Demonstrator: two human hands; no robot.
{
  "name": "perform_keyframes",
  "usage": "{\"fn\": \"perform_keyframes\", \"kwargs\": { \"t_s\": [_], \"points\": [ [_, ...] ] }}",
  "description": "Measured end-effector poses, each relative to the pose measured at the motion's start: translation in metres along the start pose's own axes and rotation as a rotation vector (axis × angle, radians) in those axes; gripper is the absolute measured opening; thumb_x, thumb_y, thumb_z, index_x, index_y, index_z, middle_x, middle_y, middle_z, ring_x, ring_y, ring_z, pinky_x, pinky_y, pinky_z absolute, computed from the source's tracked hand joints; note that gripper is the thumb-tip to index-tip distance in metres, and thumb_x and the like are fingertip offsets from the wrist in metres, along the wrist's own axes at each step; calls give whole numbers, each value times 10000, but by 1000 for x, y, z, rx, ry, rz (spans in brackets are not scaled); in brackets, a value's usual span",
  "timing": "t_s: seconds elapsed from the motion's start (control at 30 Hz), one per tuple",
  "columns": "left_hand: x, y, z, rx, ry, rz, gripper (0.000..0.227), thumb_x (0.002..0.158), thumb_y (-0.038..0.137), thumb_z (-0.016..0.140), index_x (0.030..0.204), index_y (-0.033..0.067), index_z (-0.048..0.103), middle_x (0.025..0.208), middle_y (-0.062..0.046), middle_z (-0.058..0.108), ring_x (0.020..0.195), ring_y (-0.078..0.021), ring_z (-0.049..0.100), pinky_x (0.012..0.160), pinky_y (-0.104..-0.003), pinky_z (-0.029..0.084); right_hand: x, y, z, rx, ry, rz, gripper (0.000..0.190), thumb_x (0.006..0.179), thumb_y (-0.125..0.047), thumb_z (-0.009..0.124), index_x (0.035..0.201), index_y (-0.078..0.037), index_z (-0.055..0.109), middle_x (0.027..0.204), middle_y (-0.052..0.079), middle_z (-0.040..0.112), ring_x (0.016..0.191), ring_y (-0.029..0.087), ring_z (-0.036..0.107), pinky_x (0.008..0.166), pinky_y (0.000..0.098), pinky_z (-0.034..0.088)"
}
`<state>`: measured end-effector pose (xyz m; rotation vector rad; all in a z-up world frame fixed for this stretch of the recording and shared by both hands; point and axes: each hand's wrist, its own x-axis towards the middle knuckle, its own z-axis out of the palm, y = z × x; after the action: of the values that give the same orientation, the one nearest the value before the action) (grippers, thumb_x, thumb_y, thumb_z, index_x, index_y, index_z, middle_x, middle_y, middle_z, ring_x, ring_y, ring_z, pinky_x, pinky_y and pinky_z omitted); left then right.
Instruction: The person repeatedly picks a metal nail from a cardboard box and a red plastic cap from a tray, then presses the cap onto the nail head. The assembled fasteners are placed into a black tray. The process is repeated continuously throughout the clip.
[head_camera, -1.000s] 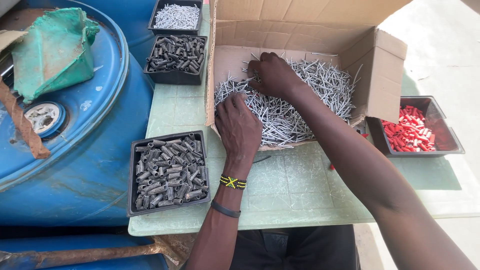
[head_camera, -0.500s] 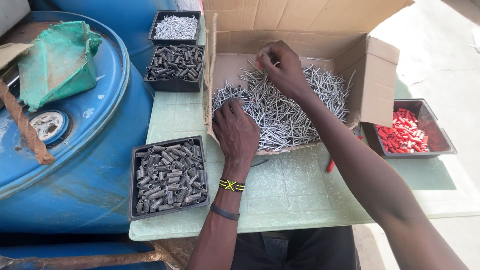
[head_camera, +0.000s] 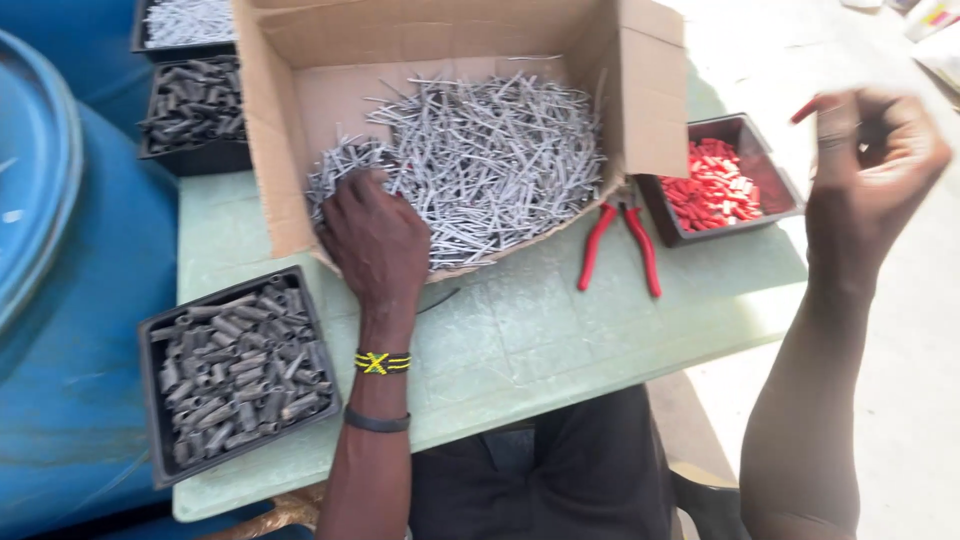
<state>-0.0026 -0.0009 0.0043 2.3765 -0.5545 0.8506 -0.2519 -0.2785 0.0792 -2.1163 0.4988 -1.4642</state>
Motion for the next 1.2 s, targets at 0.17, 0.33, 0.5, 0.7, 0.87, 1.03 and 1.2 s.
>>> {"fn": "perform_keyframes", "kwargs": {
  "t_s": [0.17, 0.33, 0.5, 0.7, 0.87, 1.03, 1.2],
  "points": [
    [-1, 4, 1, 2, 11, 21, 206, 904, 113, 613, 1107, 144, 602, 1042, -116, 646, 937, -369, 598, 717, -552, 460, -6, 19, -9, -46, -227, 321, 197, 1100, -123, 581, 1245, -47, 690, 945, 34, 669, 707, 79, 601, 646, 204, 492],
    [0, 3, 1, 15, 0, 24, 203, 914, 79, 593, 1112, 122, 588, 1057, -123, 657, 948, -341, 599, 691, -527, 479, -22, -25, 21, 419, -524, 376, 319, 1063, -43, 440, 1322, -31, 625, 873, 84, 627, 880, 134, 599, 858, 272, 506],
    [0, 0, 4, -42, 17, 0, 186, 914, 132, 526, 1083, 169, 594, 1003, -83, 612, 970, -366, 632, 708, -575, 545, -51, -109, 97, 816, -900, 293, 189, 947, -10, 653, 1105, 83, 700, 848, 182, 753, 683, 252, 784, 611, 412, 695],
    [0, -1, 8, -13, 13, -28, 154, 949, 149, 492, 1076, 172, 576, 1016, -52, 606, 993, -350, 619, 730, -571, 550, -113, -187, 160, 775, -979, -291, 110, 975, -129, 702, 1057, -65, 738, 800, 126, 680, 672, 283, 731, 572, 371, 604],
    [-1, -4, 16, -5, 16, -42, 160, 911, 129, 518, 1056, 173, 569, 1023, -56, 600, 992, -351, 620, 709, -569, 553, -137, -197, 214, 698, -896, -402, 135, 967, -41, 685, 1094, 4, 699, 935, 202, 719, 863, 408, 740, 757, 489, 623],
    [-3, -6, 27, 62, 58, -64, 153, 903, 165, 556, 1054, 176, 534, 1076, -59, 587, 1022, -338, 621, 710, -560, 555, -122, -202, 235, 671, -909, -411, 93, 889, -70, 797, 962, -76, 740, 896, 103, 756, 851, 346, 732, 759, 418, 599],
    [-2, 4, 12, -30, 61, -56, 120, 921, 107, 527, 1038, 133, 529, 1110, -81, 590, 1019, -351, 631, 693, -536, 563, -118, -214, 249, 716, -1046, -387, 100, 888, 8, 745, 934, -81, 748, 896, 100, 768, 894, 354, 758, 776, 442, 604]
  ]
}}
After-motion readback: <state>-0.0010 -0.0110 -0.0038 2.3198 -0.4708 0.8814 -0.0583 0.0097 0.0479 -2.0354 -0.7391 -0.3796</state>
